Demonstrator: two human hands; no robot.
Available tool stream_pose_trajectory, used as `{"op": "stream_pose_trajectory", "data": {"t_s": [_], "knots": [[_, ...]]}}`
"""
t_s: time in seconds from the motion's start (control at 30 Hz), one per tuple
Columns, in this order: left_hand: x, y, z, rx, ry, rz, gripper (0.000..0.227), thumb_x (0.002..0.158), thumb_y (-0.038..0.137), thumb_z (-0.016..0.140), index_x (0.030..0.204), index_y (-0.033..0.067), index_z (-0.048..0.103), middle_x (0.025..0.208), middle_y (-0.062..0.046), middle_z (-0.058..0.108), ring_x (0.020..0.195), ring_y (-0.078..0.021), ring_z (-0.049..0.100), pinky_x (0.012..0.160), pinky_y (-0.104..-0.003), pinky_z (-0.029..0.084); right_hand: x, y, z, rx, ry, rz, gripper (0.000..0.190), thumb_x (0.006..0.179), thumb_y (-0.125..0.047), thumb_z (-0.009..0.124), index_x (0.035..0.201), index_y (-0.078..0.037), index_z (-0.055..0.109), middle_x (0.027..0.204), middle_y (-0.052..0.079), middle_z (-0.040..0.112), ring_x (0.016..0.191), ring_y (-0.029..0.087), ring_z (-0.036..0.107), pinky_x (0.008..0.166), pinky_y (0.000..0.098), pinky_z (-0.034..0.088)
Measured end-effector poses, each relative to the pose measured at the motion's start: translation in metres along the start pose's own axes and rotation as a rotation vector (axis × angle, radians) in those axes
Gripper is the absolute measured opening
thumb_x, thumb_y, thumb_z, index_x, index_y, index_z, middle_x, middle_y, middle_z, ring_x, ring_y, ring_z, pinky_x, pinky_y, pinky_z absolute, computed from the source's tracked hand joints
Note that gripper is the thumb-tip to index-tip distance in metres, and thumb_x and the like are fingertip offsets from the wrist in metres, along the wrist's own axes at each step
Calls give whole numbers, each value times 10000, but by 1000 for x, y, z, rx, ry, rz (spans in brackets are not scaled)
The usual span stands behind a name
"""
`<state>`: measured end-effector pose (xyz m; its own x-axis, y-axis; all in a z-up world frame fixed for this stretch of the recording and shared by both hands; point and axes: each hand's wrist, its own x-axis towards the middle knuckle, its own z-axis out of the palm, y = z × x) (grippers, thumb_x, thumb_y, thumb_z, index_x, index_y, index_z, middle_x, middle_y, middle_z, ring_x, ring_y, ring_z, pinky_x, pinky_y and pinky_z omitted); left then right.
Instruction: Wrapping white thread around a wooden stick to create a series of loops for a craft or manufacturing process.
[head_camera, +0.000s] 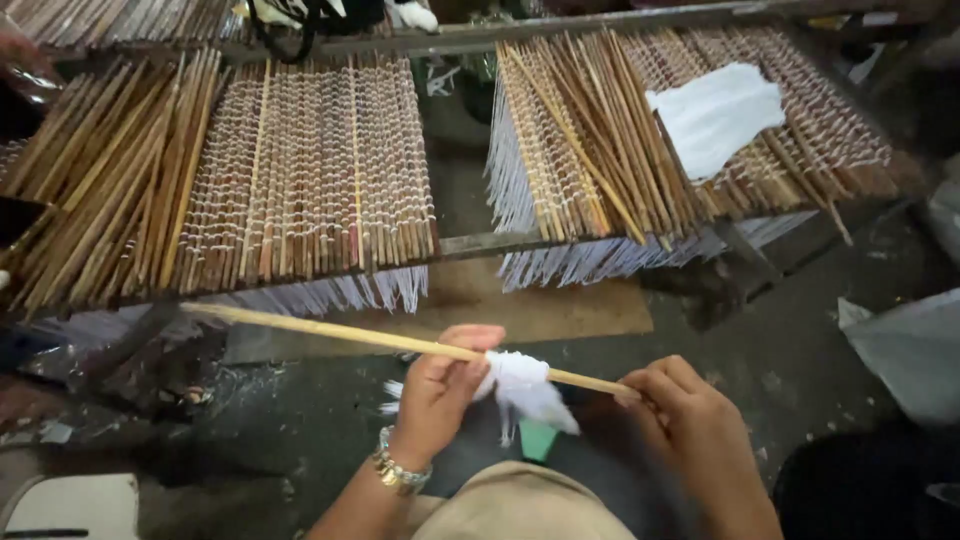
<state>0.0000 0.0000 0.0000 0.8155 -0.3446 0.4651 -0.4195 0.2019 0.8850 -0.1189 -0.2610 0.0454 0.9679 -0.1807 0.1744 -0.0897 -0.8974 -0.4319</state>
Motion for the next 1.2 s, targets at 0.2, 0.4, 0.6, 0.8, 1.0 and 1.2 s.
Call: {"op": "stream_pose_trajectory", "data": {"t_s": [0.2,0.4,0.6,0.8,1.0,1.2], "knots": [[9,-20,-60,-239,528,-178,301,1090,298,500,1244,87,649,972,20,628,871,-55,565,771,-192,479,13,51,-22,160,-308,118,334,868,-386,752,1160,-228,718,860,-36,618,715,121,667,691,285,504],[-10,-8,30,-226,125,-163,289,1016,275,597,1072,9,695,749,-83,710,731,-156,705,709,-285,577,36,-55,-9,229,-115,-332,282,921,-356,698,1138,-176,695,1019,22,646,920,204,716,827,321,526],[9,-25,-9,-304,458,-242,222,1063,222,543,1173,87,681,760,7,658,707,-76,635,674,-211,542,46,-27,-30,32,-209,-92,283,895,-430,677,1112,-264,751,1051,-16,653,860,194,734,766,339,529],[17,-3,60,149,-200,-112,312,928,322,667,1086,60,729,1103,-46,714,911,-174,663,779,-294,505,41,-40,-30,285,-166,-127,376,1044,-322,418,1218,-123,685,1035,46,600,923,171,645,832,298,492],[12,-9,56,117,-226,-41,312,1009,361,596,1060,123,792,1057,-31,804,957,-158,740,845,-315,476,34,-45,-37,427,-163,-8,325,1013,-295,508,1140,-65,699,1019,73,596,940,138,661,771,267,612],[9,-7,53,99,-179,-105,271,969,326,657,1035,96,784,960,-36,778,858,-144,690,734,-298,536,35,-42,-19,335,-68,-151,261,989,-289,581,1090,-85,709,968,37,639,822,146,648,720,282,474]]}}
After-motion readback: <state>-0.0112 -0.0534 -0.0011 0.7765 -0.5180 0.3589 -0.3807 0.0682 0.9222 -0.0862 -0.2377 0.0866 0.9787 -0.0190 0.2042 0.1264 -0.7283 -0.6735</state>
